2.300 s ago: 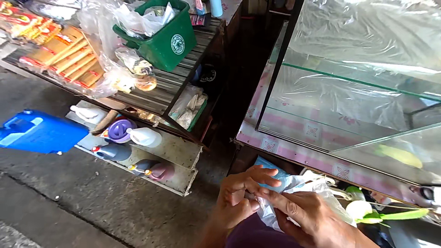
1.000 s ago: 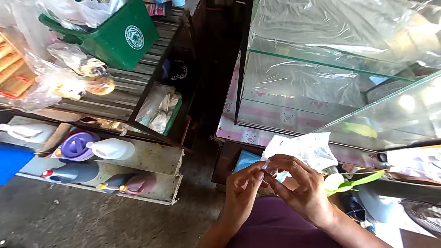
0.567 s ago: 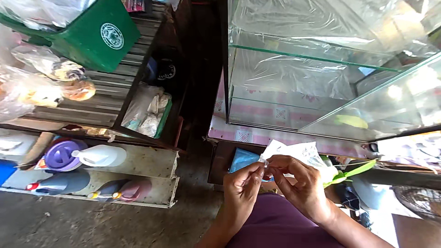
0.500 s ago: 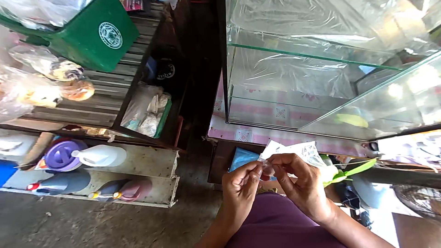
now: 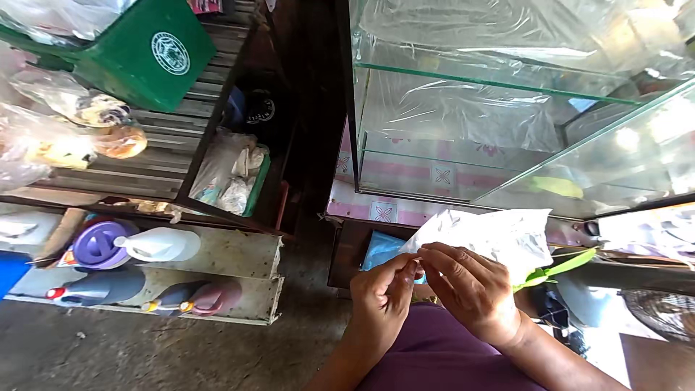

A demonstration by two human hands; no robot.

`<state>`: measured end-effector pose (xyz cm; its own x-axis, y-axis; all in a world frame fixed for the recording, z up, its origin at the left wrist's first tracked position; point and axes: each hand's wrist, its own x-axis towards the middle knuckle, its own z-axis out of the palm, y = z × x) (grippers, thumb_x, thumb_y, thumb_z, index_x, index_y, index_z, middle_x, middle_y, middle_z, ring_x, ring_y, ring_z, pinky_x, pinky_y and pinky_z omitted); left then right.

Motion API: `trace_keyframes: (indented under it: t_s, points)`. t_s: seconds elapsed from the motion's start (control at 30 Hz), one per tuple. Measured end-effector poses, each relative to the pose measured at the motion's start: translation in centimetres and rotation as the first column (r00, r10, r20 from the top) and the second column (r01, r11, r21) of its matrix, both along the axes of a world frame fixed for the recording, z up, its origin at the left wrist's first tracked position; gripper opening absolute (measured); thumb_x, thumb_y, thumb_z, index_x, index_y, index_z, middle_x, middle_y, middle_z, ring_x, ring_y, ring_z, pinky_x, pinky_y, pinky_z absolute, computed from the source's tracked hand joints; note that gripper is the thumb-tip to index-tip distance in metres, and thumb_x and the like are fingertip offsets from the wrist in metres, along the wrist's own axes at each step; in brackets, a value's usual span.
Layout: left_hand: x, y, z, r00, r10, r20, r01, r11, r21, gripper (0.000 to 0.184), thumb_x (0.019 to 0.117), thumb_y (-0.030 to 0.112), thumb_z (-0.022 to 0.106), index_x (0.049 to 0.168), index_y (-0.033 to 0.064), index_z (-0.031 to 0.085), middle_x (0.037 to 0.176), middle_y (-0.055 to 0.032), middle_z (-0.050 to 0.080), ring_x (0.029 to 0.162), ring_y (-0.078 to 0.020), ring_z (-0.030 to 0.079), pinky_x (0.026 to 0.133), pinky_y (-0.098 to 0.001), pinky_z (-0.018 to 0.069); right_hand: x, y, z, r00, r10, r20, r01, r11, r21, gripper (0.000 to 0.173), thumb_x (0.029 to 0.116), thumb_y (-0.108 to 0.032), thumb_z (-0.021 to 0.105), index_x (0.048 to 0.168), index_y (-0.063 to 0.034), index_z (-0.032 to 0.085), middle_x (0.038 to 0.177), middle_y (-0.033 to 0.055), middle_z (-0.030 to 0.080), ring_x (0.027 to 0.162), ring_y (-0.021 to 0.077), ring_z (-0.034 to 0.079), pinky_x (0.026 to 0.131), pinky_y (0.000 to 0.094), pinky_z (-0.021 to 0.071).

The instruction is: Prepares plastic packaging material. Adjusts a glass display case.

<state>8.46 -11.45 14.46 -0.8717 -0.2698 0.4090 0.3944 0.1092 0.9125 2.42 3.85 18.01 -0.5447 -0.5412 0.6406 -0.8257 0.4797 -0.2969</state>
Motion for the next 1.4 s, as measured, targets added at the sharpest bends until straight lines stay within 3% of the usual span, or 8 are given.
trace_keyframes:
  t_s: [0.17, 0.27, 0.43, 0.6, 0.8, 0.97, 1.13, 1.4]
  points:
    - [0.0, 0.0, -0.6, 0.998, 0.056, 0.005, -0.055, 0.993, -0.105, 0.018, 0.0988, 0.006, 0.063, 0.106, -0.0083, 0.072, 0.088, -0.0089, 0.075, 0.076, -0.0068, 0.072, 0.068, -0.0216, 0.0619, 0.0, 0.2, -0.1, 1.000, -0.010, -0.016, 0.011, 0.999, 0.035, 0.015, 0.1004, -0.010, 0.061, 0.103, -0.0028, 0.074, 0.092, 0.0106, 0.077, 0.079, 0.0143, 0.072, 0.067, 0.0220, 0.0554]
    - [-0.1, -0.2, -0.6, 0.995, 0.097, -0.003, -0.095, 0.971, -0.218, 0.028, 0.0951, 0.010, 0.070, 0.116, -0.0093, 0.069, 0.101, -0.0131, 0.075, 0.083, -0.0082, 0.071, 0.071, -0.0204, 0.0602, 0.1, 0.2, -0.2, 0.999, 0.001, 0.044, -0.002, 0.999, 0.039, 0.015, 0.0999, -0.008, 0.061, 0.103, -0.0023, 0.074, 0.091, 0.0104, 0.076, 0.079, 0.0136, 0.071, 0.069, 0.0206, 0.0553]
    - [-0.4, -0.6, -0.8, 0.983, 0.149, -0.104, -0.174, 0.935, -0.308, 0.012, 0.0938, 0.005, 0.069, 0.099, -0.0042, 0.075, 0.095, -0.0123, 0.076, 0.088, -0.0102, 0.073, 0.081, -0.0207, 0.0603, 0.2, 0.1, -0.1, 0.998, 0.007, 0.070, -0.011, 0.998, 0.060, 0.014, 0.0990, -0.008, 0.061, 0.100, -0.0026, 0.074, 0.089, 0.0096, 0.076, 0.078, 0.0140, 0.071, 0.068, 0.0211, 0.0556]
    - [-0.4, -1.0, -1.0, 0.978, 0.162, -0.134, -0.206, 0.872, -0.445, 0.014, 0.0959, 0.006, 0.066, 0.100, -0.0026, 0.077, 0.095, -0.0132, 0.077, 0.090, -0.0138, 0.074, 0.083, -0.0220, 0.0594, 0.4, 0.2, 0.2, 0.997, 0.025, 0.074, -0.039, 0.979, 0.202, 0.017, 0.1010, -0.013, 0.062, 0.108, -0.0030, 0.075, 0.093, 0.0096, 0.076, 0.077, 0.0177, 0.071, 0.065, 0.0250, 0.0556]
    - [-0.4, -1.3, -1.7, 0.991, 0.099, -0.094, -0.135, 0.828, -0.544, 0.018, 0.0987, 0.009, 0.062, 0.103, 0.0000, 0.077, 0.096, -0.0119, 0.077, 0.088, -0.0144, 0.074, 0.080, -0.0226, 0.0585, 0.2, 0.2, 0.1, 0.996, -0.002, 0.087, -0.022, 0.962, 0.271, 0.017, 0.0992, -0.008, 0.060, 0.100, -0.0032, 0.076, 0.086, 0.0094, 0.074, 0.075, 0.0202, 0.071, 0.061, 0.0272, 0.0559]
    - [-0.2, -1.4, -2.2, 0.992, 0.082, -0.093, -0.120, 0.810, -0.574, 0.016, 0.0970, 0.011, 0.062, 0.097, 0.0038, 0.076, 0.092, -0.0104, 0.076, 0.086, -0.0145, 0.074, 0.077, -0.0236, 0.0588, 0.2, 0.1, -0.3, 0.991, -0.014, 0.135, -0.028, 0.952, 0.305, 0.016, 0.0993, -0.009, 0.057, 0.093, -0.0051, 0.071, 0.080, 0.0075, 0.071, 0.070, 0.0194, 0.070, 0.056, 0.0292, 0.0545]
    - [-0.2, -1.4, -2.3, 0.987, 0.079, -0.138, -0.138, 0.854, -0.502, 0.013, 0.0919, 0.009, 0.064, 0.091, 0.0025, 0.075, 0.085, -0.0102, 0.075, 0.080, -0.0137, 0.073, 0.073, -0.0223, 0.0581, 0.2, -0.2, -0.8, 0.972, 0.032, 0.234, -0.081, 0.976, 0.204, 0.013, 0.0955, -0.009, 0.058, 0.088, -0.0045, 0.066, 0.068, 0.0056, 0.064, 0.059, 0.0154, 0.063, 0.054, 0.0265, 0.0516]
    - [-0.8, -0.7, -2.4, 0.980, 0.174, -0.093, -0.196, 0.912, -0.361, 0.009, 0.0864, 0.005, 0.068, 0.088, -0.0007, 0.074, 0.081, -0.0087, 0.073, 0.074, -0.0085, 0.070, 0.068, -0.0182, 0.0575, 0.0, -0.6, -1.3, 0.993, -0.016, 0.118, -0.006, 0.983, 0.183, 0.014, 0.0967, -0.009, 0.058, 0.086, -0.0037, 0.065, 0.069, 0.0070, 0.064, 0.060, 0.0169, 0.063, 0.053, 0.0263, 0.0499]
